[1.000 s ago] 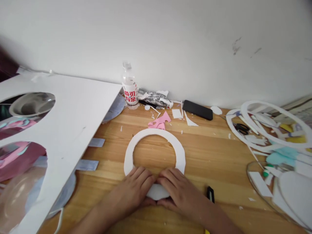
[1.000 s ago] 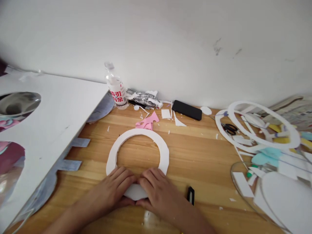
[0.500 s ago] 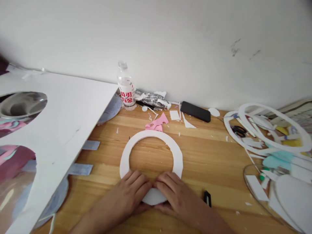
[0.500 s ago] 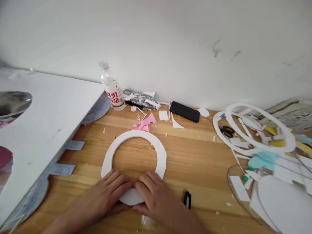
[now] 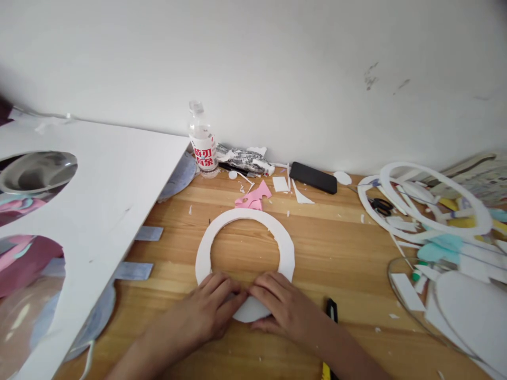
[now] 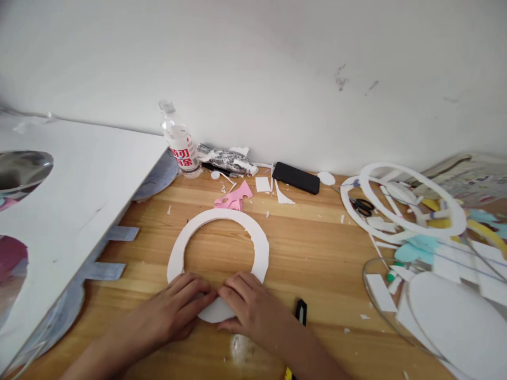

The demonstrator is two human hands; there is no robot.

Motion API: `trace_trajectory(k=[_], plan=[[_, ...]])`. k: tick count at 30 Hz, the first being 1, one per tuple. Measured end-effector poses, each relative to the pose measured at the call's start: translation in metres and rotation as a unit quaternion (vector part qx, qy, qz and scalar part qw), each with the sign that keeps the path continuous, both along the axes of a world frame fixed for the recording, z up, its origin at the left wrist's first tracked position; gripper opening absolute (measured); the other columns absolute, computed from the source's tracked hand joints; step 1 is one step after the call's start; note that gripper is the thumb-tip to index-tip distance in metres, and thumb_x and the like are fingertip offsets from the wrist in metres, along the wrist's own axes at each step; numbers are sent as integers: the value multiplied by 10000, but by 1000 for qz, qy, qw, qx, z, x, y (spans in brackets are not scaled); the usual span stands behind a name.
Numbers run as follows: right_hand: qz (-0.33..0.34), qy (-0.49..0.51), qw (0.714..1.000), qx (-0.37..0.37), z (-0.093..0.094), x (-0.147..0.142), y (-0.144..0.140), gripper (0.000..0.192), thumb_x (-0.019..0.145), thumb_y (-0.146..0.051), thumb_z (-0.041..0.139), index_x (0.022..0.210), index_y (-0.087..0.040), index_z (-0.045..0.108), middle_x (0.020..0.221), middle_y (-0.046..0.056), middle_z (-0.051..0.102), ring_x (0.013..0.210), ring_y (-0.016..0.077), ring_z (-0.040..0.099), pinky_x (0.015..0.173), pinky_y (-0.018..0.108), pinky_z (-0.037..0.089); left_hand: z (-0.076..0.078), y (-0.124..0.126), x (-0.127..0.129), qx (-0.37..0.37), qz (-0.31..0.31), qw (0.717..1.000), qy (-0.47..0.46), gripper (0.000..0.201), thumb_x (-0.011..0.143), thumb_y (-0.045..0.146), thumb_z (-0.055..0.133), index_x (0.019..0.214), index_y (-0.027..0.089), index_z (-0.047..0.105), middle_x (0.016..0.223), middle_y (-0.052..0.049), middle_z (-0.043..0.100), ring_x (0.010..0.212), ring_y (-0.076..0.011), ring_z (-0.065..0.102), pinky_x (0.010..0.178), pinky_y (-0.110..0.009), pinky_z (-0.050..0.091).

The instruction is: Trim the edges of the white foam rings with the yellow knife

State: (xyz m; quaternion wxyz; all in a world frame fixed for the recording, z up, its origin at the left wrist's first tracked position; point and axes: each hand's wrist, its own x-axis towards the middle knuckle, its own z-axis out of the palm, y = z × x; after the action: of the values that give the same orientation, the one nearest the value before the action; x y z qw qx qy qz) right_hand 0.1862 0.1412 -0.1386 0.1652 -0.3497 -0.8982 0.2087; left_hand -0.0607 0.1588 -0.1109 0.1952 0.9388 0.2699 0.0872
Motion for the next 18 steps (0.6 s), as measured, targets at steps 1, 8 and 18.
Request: trace_trajectory(k=[1,8,18], plan=[[2,1,1000,3,-1,0,0,521,842,-453,701,1223,-126,562,1117,111,605,1056,242,553,953,397,515,0,0,1,4,-1,1000,-1,554,818,3,547,1348,160,515,1146,-114,635,1064,-265,567,910,-419,541],[19,-10,1000,10,4,0,-3,537,881,-555,611,1212,-133,583,1074,115,630,1014,239,569,922,403,511,5,-4,-2,-39,-6,999,-10,581,798,21,576,1355,172,507,1160,-112,639,1058,-267,585,889,-410,556],[-230,152,950,146,10,35,12,634,949,-276,523,1526,-280,257,1518,128,381,1408,343,349,1094,622,366,20,-4,-19,-137,16,971,-194,631,810,130,644,1395,274,459,1142,-114,613,987,-240,611,820,-338,542]])
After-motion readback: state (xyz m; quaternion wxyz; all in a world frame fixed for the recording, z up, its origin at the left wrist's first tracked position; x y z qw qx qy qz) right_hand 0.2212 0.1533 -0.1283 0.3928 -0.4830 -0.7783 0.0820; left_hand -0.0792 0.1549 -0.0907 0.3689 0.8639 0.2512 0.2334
